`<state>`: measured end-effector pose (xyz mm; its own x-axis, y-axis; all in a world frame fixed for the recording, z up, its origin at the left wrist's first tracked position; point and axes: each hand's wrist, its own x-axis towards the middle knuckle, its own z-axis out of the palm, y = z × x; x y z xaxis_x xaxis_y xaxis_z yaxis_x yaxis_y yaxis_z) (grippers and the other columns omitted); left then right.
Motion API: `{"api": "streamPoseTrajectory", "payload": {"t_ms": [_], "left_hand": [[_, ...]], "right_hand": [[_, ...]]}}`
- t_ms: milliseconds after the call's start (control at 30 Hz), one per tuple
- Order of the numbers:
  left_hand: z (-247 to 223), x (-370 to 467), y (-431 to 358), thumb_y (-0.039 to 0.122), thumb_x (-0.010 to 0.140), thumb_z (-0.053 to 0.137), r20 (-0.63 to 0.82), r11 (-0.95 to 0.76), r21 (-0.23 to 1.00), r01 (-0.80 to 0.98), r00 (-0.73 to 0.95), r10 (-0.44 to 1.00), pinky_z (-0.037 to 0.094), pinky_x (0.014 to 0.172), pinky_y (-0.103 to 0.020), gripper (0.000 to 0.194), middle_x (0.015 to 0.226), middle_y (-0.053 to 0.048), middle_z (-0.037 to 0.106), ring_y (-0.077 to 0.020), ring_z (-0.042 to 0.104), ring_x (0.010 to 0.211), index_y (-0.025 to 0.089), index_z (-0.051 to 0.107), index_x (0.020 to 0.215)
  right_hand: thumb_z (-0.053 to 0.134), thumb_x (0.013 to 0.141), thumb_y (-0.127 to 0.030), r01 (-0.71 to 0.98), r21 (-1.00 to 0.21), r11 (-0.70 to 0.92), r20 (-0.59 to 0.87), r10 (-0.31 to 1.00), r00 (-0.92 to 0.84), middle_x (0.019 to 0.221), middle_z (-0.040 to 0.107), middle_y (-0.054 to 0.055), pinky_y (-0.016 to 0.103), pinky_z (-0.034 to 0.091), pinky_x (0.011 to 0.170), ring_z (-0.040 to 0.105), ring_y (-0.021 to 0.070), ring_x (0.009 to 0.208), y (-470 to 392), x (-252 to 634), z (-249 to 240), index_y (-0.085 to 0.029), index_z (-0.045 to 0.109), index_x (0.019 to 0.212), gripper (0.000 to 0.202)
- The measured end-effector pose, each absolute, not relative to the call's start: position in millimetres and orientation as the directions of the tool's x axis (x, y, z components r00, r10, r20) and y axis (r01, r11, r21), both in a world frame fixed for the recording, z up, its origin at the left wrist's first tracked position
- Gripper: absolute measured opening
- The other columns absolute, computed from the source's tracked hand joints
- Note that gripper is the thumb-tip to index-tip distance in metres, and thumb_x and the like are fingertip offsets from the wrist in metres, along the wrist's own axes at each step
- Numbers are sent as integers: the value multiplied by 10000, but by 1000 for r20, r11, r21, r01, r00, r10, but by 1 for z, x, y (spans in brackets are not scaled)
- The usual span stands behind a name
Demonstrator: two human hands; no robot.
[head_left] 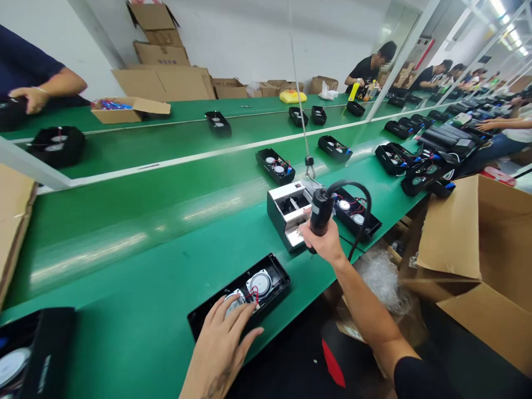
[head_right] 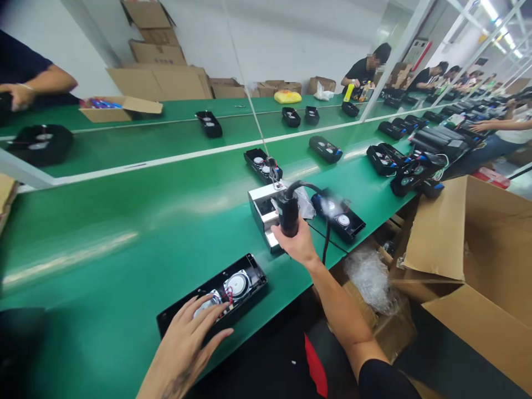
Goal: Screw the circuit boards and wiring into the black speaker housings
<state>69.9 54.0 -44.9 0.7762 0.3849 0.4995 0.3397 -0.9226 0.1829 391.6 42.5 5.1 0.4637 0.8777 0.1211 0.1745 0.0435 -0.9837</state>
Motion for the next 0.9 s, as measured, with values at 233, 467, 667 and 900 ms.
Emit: {"api": "streamPoseTrajectory", "payload": {"t_ms": [233,467,667,900], "left_hand": [[-54,86,43,304,1110,550,451,-883,192,429,760,468,439,1080,-466,229,946,-39,762,-258,680,1031,143,694,1188],[-53,87,42,205,1107,540,441,-866,256,430,745,501,438,1053,-417,148,883,6,724,-175,678,869,161,674,1153],[-55,85,41,172,1090,545,429,-868,236,436,755,496,436,1060,-421,155,873,7,720,-173,682,857,155,684,1158],[-54,86,41,175,1094,533,421,-866,237,441,757,500,430,1053,-428,153,869,6,712,-183,677,857,155,664,1169]], "right_hand": [[610,1028,-406,-170,-943,284,218,920,327,693,401,-85,110,433,509,454,-17,501,3,338,19,-132,246,1355,561],[491,1073,-253,-214,-884,416,378,904,197,728,417,-69,45,452,576,474,-60,578,6,290,2,-156,258,1338,366],[516,1062,-204,-7,-883,470,454,858,241,748,480,-55,10,464,654,490,-84,623,14,279,-4,-137,320,1343,349],[532,1071,-289,57,-905,421,422,875,237,753,496,-47,15,462,657,492,-81,621,13,274,-15,-133,343,1348,370]]}}
